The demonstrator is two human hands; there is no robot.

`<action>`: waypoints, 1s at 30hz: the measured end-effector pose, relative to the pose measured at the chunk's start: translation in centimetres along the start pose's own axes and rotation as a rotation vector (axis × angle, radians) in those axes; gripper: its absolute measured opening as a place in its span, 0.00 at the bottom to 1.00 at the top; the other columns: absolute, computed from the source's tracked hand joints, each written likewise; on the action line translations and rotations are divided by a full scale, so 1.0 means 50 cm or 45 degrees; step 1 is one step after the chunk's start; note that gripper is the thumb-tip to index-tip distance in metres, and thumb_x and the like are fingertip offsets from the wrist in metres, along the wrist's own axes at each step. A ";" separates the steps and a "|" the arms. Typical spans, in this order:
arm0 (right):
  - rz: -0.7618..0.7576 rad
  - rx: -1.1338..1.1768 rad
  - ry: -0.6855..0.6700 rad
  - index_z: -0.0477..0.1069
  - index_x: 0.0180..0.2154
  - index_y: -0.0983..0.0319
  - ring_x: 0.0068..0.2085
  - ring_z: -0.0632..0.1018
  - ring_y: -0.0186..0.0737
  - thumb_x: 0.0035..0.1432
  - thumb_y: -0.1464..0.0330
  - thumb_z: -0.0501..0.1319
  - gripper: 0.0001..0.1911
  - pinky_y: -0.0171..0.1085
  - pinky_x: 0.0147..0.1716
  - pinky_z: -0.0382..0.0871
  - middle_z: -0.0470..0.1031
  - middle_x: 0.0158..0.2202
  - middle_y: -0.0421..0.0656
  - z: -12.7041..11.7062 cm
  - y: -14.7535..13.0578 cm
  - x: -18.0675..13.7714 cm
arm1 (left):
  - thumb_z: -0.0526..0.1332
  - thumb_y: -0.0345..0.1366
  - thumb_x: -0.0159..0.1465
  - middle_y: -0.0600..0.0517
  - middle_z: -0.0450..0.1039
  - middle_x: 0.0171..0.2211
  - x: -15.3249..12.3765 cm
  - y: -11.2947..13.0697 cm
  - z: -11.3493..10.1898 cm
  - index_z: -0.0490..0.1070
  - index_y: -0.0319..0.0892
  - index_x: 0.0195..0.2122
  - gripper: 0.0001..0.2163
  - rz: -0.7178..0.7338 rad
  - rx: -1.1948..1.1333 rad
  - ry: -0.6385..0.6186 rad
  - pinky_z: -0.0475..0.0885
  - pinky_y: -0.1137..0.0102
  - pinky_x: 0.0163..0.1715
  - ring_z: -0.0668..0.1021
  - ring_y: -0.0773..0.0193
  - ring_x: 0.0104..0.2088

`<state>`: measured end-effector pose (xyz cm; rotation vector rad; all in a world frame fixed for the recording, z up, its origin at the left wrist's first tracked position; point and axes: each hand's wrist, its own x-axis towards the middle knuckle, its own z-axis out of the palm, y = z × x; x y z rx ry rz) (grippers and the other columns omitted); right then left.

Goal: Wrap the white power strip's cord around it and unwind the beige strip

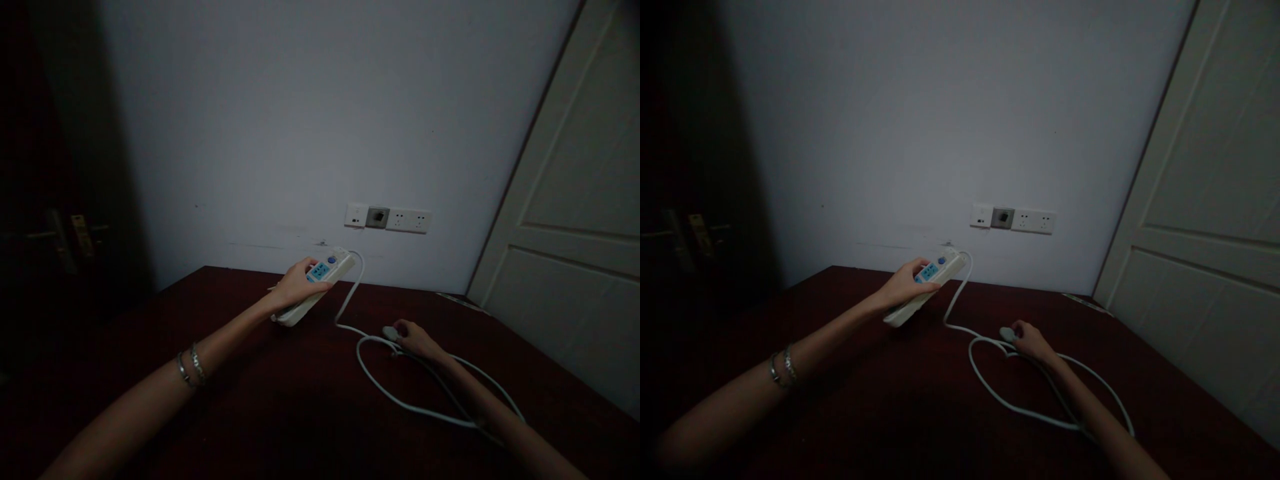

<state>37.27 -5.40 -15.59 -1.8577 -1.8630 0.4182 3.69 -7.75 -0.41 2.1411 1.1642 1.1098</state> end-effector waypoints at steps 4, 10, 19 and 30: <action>0.010 0.045 -0.003 0.71 0.39 0.67 0.37 0.76 0.42 0.39 0.78 0.55 0.20 0.35 0.38 0.67 0.76 0.36 0.48 -0.036 -0.020 0.005 | 0.64 0.44 0.48 0.47 0.73 0.37 0.001 0.004 0.009 0.65 0.39 0.43 0.22 0.011 0.028 0.040 0.68 0.67 0.35 0.74 0.61 0.34; -0.399 0.764 -0.081 0.59 0.54 0.61 0.54 0.68 0.43 0.45 0.72 0.54 0.31 0.40 0.49 0.64 0.66 0.54 0.49 -0.068 -0.187 -0.042 | 0.65 0.43 0.47 0.47 0.73 0.37 0.018 0.002 0.029 0.67 0.39 0.40 0.21 0.008 0.034 0.167 0.68 0.66 0.37 0.74 0.60 0.35; -0.687 0.528 0.044 0.61 0.45 0.62 0.33 0.73 0.36 0.62 0.61 0.47 0.14 0.38 0.37 0.65 0.71 0.32 0.42 -0.004 -0.331 -0.114 | 0.63 0.45 0.51 0.46 0.73 0.37 0.067 -0.043 0.012 0.64 0.39 0.44 0.22 -0.044 0.197 0.362 0.67 0.68 0.34 0.75 0.59 0.35; -0.648 -0.733 -0.064 0.72 0.31 0.66 0.28 0.76 0.47 0.62 0.63 0.47 0.19 0.38 0.26 0.61 0.75 0.28 0.54 -0.038 -0.399 -0.173 | 0.61 0.33 0.55 0.42 0.69 0.46 0.075 -0.115 0.002 0.61 0.44 0.53 0.23 0.373 1.230 0.148 0.58 0.55 0.47 0.69 0.49 0.45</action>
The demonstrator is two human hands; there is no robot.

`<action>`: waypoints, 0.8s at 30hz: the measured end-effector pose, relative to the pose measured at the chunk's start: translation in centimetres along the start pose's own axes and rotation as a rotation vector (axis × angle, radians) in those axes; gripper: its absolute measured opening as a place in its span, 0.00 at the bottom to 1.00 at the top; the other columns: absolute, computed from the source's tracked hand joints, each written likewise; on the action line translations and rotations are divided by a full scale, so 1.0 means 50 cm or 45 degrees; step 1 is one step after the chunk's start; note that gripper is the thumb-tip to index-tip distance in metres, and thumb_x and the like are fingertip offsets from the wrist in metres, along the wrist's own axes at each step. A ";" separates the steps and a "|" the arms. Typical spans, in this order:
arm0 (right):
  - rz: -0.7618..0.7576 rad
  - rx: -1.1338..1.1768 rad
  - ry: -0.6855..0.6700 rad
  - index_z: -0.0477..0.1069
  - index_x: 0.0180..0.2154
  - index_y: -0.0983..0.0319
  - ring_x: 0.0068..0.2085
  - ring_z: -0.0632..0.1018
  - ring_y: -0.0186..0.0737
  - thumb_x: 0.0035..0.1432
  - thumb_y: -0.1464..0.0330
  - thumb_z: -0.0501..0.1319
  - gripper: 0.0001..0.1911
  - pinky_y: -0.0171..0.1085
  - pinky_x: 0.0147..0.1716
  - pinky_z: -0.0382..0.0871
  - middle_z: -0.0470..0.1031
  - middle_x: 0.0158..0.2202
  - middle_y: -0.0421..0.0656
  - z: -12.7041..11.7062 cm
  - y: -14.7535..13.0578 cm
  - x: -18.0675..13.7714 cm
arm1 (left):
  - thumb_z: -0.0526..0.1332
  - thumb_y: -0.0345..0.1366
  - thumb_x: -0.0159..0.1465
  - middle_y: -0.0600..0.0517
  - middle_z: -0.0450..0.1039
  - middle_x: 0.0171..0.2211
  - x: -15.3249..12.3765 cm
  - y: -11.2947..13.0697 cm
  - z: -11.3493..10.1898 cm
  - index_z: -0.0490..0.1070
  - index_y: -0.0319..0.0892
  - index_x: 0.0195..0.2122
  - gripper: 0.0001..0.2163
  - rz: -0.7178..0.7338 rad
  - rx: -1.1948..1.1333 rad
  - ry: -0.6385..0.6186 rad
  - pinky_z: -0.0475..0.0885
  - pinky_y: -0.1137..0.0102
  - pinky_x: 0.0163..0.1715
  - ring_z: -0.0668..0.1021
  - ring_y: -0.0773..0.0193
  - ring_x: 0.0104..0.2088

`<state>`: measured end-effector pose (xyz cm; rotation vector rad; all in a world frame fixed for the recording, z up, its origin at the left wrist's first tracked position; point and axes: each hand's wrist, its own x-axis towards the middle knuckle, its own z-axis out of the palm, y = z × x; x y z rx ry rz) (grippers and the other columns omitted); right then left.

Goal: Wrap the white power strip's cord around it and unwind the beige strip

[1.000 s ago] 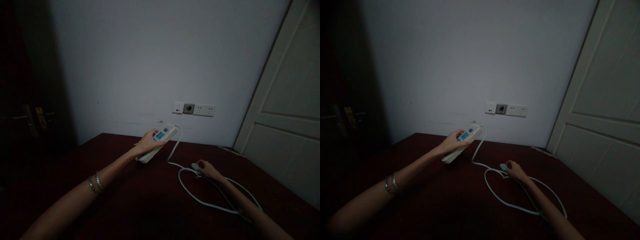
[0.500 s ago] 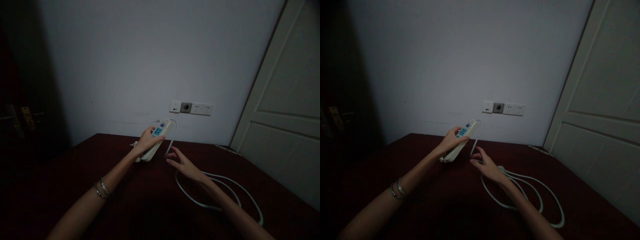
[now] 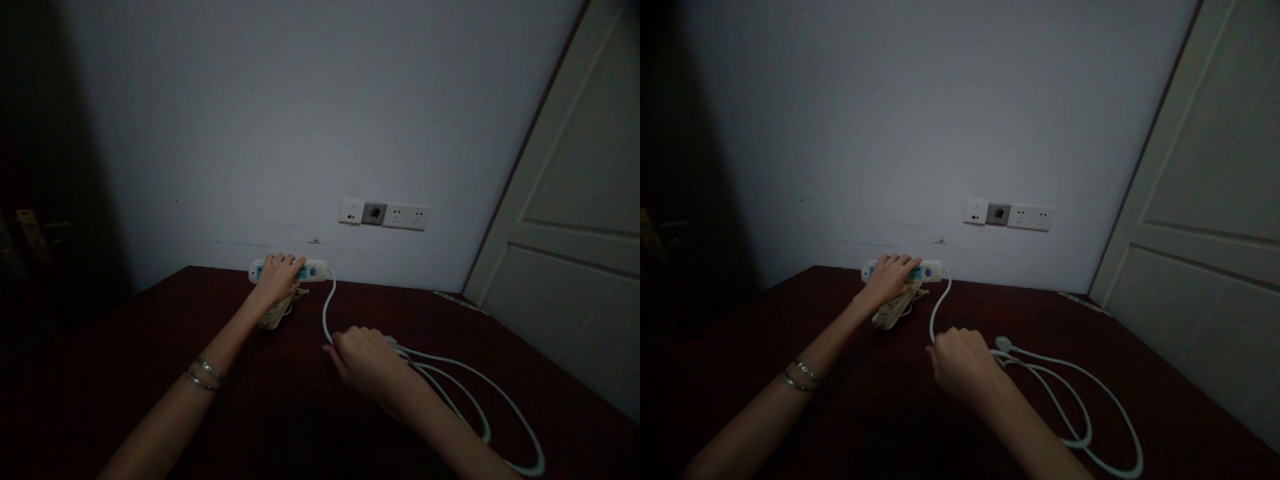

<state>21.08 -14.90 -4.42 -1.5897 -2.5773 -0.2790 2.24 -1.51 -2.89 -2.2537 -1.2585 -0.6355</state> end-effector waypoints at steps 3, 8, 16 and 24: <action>-0.204 -0.005 0.077 0.72 0.31 0.65 0.26 0.75 0.42 0.61 0.64 0.50 0.16 0.36 0.25 0.58 0.74 0.26 0.52 -0.003 -0.016 -0.003 | 0.62 0.30 0.53 0.43 0.68 0.47 0.001 0.021 0.004 0.62 0.46 0.52 0.24 0.199 0.006 0.005 0.50 0.50 0.53 0.67 0.50 0.47; -0.355 0.361 0.283 0.68 0.29 0.64 0.22 0.68 0.32 0.63 0.62 0.48 0.17 0.33 0.24 0.54 0.70 0.23 0.42 -0.032 0.032 0.008 | 0.60 0.27 0.54 0.49 0.67 0.48 -0.004 0.081 -0.010 0.63 0.48 0.52 0.24 0.576 -0.008 -0.027 0.43 0.51 0.57 0.66 0.54 0.49; 0.187 1.000 1.068 0.62 0.22 0.62 0.20 0.60 0.30 0.60 0.56 0.51 0.20 0.30 0.19 0.52 0.58 0.18 0.36 -0.065 0.222 -0.002 | 0.59 0.30 0.55 0.50 0.67 0.51 -0.019 0.140 -0.050 0.61 0.50 0.55 0.25 0.747 -0.476 -0.076 0.46 0.52 0.57 0.66 0.57 0.50; 0.274 1.180 1.134 0.63 0.23 0.62 0.21 0.60 0.29 0.56 0.53 0.54 0.20 0.30 0.19 0.52 0.58 0.19 0.37 -0.058 0.263 0.006 | 0.59 0.31 0.54 0.50 0.67 0.52 -0.021 0.152 -0.062 0.61 0.50 0.55 0.26 0.724 -0.725 -0.114 0.51 0.56 0.54 0.66 0.56 0.50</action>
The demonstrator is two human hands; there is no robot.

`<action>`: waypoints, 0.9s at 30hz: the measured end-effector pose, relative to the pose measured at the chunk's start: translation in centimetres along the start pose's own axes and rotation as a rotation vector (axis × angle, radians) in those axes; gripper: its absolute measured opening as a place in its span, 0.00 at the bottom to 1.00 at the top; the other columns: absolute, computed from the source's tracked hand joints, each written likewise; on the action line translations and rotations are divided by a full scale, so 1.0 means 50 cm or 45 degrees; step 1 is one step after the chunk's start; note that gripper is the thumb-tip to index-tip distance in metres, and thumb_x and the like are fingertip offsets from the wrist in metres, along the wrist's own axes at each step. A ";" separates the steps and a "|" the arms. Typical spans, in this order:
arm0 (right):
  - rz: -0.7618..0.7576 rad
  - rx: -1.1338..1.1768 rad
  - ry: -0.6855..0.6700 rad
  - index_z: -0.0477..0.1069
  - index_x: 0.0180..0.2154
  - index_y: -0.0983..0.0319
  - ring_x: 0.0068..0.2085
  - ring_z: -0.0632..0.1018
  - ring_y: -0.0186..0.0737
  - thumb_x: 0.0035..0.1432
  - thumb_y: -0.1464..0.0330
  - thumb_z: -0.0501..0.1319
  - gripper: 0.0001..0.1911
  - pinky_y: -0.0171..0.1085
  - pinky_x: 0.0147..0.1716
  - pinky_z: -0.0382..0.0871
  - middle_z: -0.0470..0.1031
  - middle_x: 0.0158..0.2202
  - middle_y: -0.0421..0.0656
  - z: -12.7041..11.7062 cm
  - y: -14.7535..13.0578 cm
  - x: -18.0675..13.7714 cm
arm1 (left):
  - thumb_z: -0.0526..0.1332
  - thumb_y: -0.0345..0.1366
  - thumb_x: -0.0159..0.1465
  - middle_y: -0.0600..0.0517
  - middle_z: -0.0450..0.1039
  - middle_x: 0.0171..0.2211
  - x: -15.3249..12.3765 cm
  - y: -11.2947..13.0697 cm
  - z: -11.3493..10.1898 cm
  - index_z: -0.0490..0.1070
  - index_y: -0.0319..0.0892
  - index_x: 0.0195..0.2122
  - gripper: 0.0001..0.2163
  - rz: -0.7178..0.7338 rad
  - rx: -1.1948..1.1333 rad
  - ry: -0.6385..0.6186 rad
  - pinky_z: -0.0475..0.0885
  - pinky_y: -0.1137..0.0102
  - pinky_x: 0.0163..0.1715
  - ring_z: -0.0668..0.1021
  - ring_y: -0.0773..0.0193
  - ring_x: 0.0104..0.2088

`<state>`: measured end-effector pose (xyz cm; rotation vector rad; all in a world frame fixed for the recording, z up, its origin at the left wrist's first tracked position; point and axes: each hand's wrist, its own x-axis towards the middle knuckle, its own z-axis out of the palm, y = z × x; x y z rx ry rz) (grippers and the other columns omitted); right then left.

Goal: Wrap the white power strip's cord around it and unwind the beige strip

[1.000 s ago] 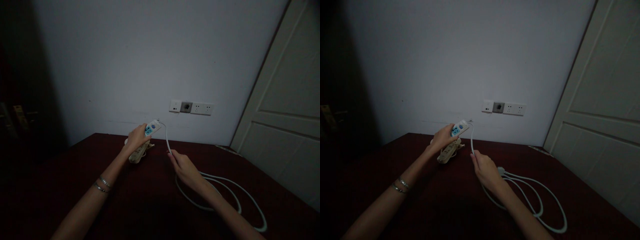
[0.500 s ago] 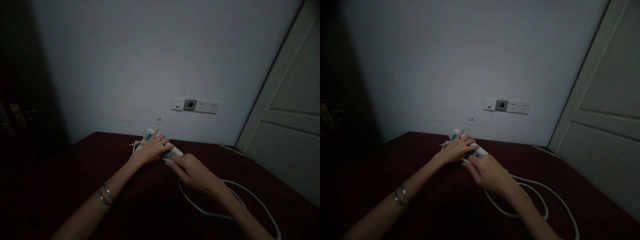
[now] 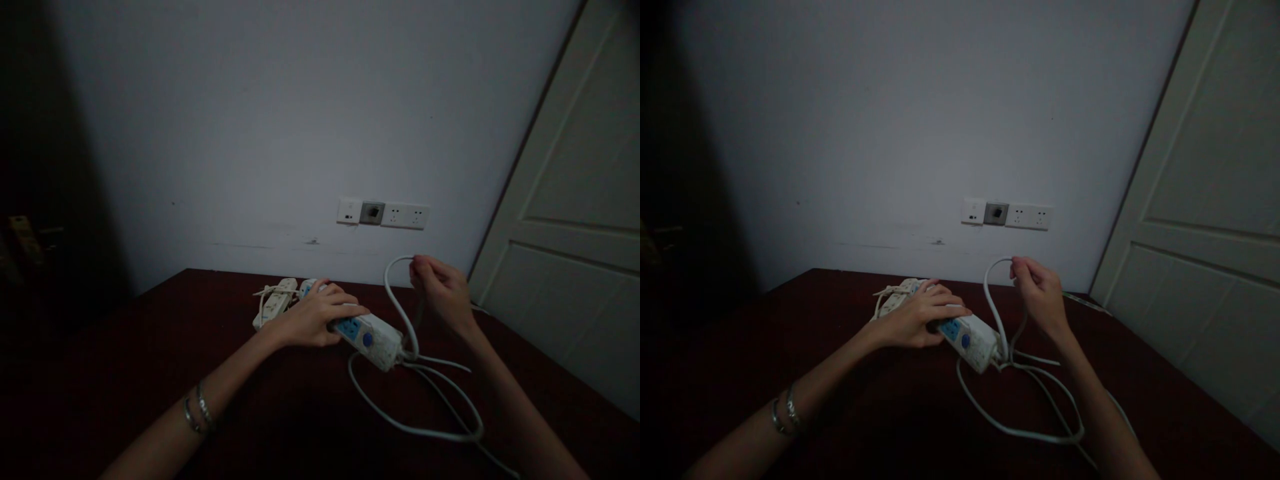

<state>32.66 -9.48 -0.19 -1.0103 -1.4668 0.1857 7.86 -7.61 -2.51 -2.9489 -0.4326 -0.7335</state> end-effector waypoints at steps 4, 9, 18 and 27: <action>-0.066 -0.067 -0.075 0.62 0.21 0.62 0.21 0.60 0.30 0.58 0.55 0.53 0.20 0.30 0.20 0.52 0.57 0.18 0.36 0.011 -0.031 -0.011 | 0.59 0.30 0.53 0.51 0.68 0.51 -0.001 -0.001 0.005 0.61 0.51 0.55 0.27 -0.015 -0.041 -0.020 0.51 0.56 0.53 0.67 0.56 0.49; -0.160 -0.218 -0.133 0.61 0.21 0.62 0.21 0.61 0.30 0.60 0.57 0.50 0.20 0.31 0.21 0.54 0.58 0.18 0.36 0.030 -0.046 -0.021 | 0.60 0.30 0.53 0.51 0.68 0.51 0.003 0.015 -0.006 0.61 0.51 0.56 0.27 0.016 -0.123 -0.004 0.52 0.57 0.53 0.67 0.57 0.50; -0.182 -0.348 -0.449 0.68 0.25 0.63 0.24 0.68 0.34 0.58 0.62 0.51 0.15 0.31 0.24 0.59 0.69 0.20 0.39 0.057 -0.013 -0.027 | 0.61 0.32 0.53 0.47 0.69 0.49 0.001 0.044 -0.066 0.64 0.45 0.53 0.25 -0.145 -0.268 0.332 0.62 0.58 0.50 0.70 0.56 0.49; -0.196 -0.793 -0.777 0.70 0.29 0.61 0.25 0.72 0.37 0.63 0.59 0.45 0.20 0.35 0.27 0.58 0.73 0.24 0.44 0.069 -0.008 -0.045 | 0.63 0.34 0.51 0.45 0.69 0.49 -0.035 -0.022 -0.125 0.63 0.39 0.53 0.27 -0.509 -0.033 0.738 0.66 0.62 0.48 0.71 0.58 0.47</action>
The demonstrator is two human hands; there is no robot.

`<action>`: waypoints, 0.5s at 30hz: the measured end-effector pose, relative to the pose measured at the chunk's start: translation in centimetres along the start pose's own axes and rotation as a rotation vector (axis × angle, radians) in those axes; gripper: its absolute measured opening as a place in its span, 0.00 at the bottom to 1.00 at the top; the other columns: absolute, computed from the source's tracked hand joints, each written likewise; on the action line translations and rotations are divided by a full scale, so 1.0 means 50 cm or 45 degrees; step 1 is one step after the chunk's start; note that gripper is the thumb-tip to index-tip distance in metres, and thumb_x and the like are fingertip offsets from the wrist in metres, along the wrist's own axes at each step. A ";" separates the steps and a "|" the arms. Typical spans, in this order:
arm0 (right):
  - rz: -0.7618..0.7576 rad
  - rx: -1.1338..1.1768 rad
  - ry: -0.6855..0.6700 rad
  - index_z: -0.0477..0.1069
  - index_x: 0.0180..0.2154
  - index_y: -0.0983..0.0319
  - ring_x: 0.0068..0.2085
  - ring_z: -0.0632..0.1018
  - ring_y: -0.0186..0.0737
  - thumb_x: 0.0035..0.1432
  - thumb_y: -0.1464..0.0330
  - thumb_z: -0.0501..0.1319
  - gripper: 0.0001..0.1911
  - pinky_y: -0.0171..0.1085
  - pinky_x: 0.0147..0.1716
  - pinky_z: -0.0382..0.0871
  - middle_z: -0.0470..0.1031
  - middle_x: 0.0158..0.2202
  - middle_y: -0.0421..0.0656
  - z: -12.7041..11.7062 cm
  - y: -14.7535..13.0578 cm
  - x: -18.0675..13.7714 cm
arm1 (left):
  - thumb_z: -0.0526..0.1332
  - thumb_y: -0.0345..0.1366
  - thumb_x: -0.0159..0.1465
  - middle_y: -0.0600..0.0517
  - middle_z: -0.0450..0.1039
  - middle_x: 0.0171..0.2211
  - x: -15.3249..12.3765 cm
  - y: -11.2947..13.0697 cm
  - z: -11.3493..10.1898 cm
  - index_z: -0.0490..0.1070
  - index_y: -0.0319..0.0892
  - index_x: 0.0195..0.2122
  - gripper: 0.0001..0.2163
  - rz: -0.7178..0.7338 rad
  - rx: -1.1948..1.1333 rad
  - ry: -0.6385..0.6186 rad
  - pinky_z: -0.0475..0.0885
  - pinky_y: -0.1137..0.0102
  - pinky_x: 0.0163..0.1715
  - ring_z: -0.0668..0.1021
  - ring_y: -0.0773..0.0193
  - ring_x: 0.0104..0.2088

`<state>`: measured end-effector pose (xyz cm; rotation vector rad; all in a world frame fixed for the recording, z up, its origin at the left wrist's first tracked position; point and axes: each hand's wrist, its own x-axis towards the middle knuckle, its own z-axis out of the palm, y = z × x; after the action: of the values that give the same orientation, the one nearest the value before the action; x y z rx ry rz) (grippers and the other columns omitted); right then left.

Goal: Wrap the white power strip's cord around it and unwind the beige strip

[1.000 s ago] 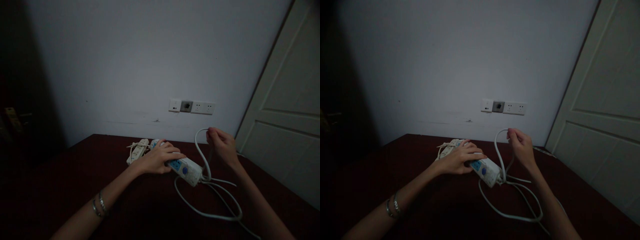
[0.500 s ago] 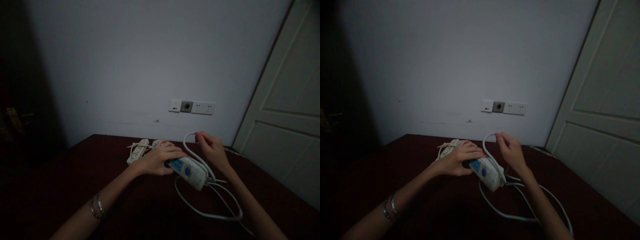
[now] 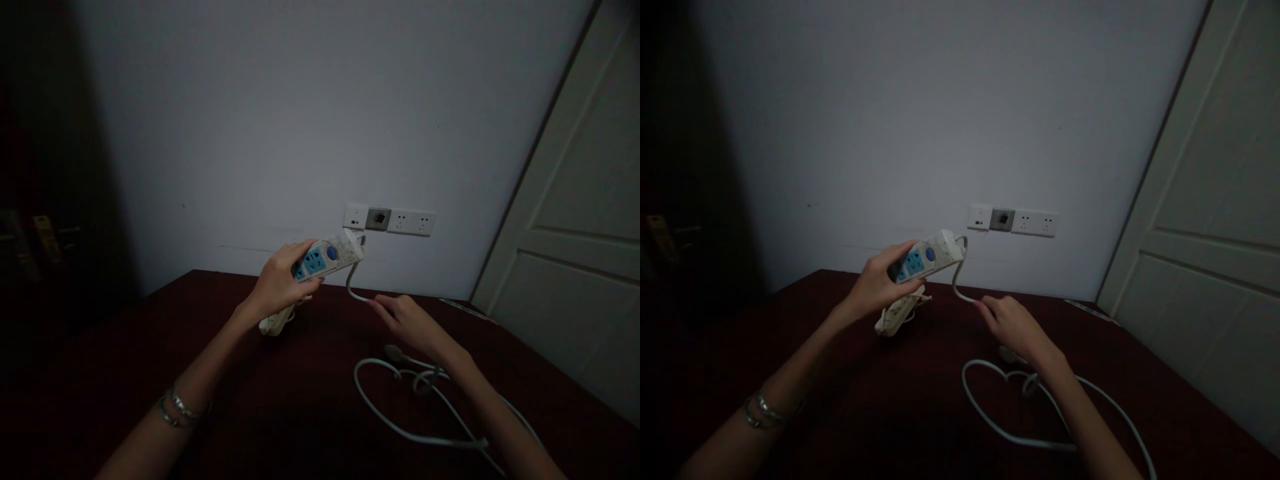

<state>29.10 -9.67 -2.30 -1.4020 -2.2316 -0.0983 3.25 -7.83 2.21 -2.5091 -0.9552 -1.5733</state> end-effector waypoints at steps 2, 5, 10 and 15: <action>-0.019 -0.056 -0.048 0.70 0.29 0.61 0.24 0.71 0.37 0.63 0.60 0.45 0.21 0.35 0.27 0.57 0.72 0.24 0.44 0.001 -0.012 -0.002 | 0.63 0.35 0.51 0.45 0.69 0.49 0.005 -0.019 -0.004 0.63 0.40 0.54 0.27 -0.020 0.059 0.024 0.66 0.62 0.48 0.71 0.58 0.47; -0.057 -0.129 -0.138 0.70 0.29 0.61 0.24 0.72 0.36 0.64 0.61 0.44 0.21 0.35 0.26 0.56 0.73 0.25 0.44 0.001 -0.037 -0.004 | 0.63 0.36 0.52 0.45 0.69 0.48 0.005 -0.034 0.007 0.62 0.41 0.54 0.27 -0.027 0.160 0.045 0.66 0.62 0.47 0.70 0.57 0.46; -0.176 -0.239 -0.284 0.70 0.27 0.63 0.25 0.72 0.37 0.64 0.61 0.45 0.22 0.36 0.25 0.54 0.73 0.24 0.46 0.007 -0.082 -0.011 | 0.62 0.36 0.54 0.46 0.69 0.47 -0.010 -0.027 0.049 0.61 0.42 0.55 0.26 -0.029 0.442 -0.036 0.64 0.60 0.45 0.69 0.55 0.45; -0.291 -0.202 -0.359 0.70 0.25 0.63 0.24 0.70 0.35 0.63 0.61 0.46 0.22 0.35 0.25 0.52 0.72 0.23 0.45 0.004 -0.105 -0.020 | 0.61 0.33 0.56 0.46 0.66 0.50 -0.026 -0.018 0.072 0.59 0.44 0.56 0.26 0.101 0.740 -0.161 0.61 0.60 0.45 0.66 0.54 0.46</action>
<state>24.87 -12.87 -1.87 -1.3008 -2.6659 -0.1673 5.30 -6.55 -0.85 -2.2088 -1.1115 -0.9398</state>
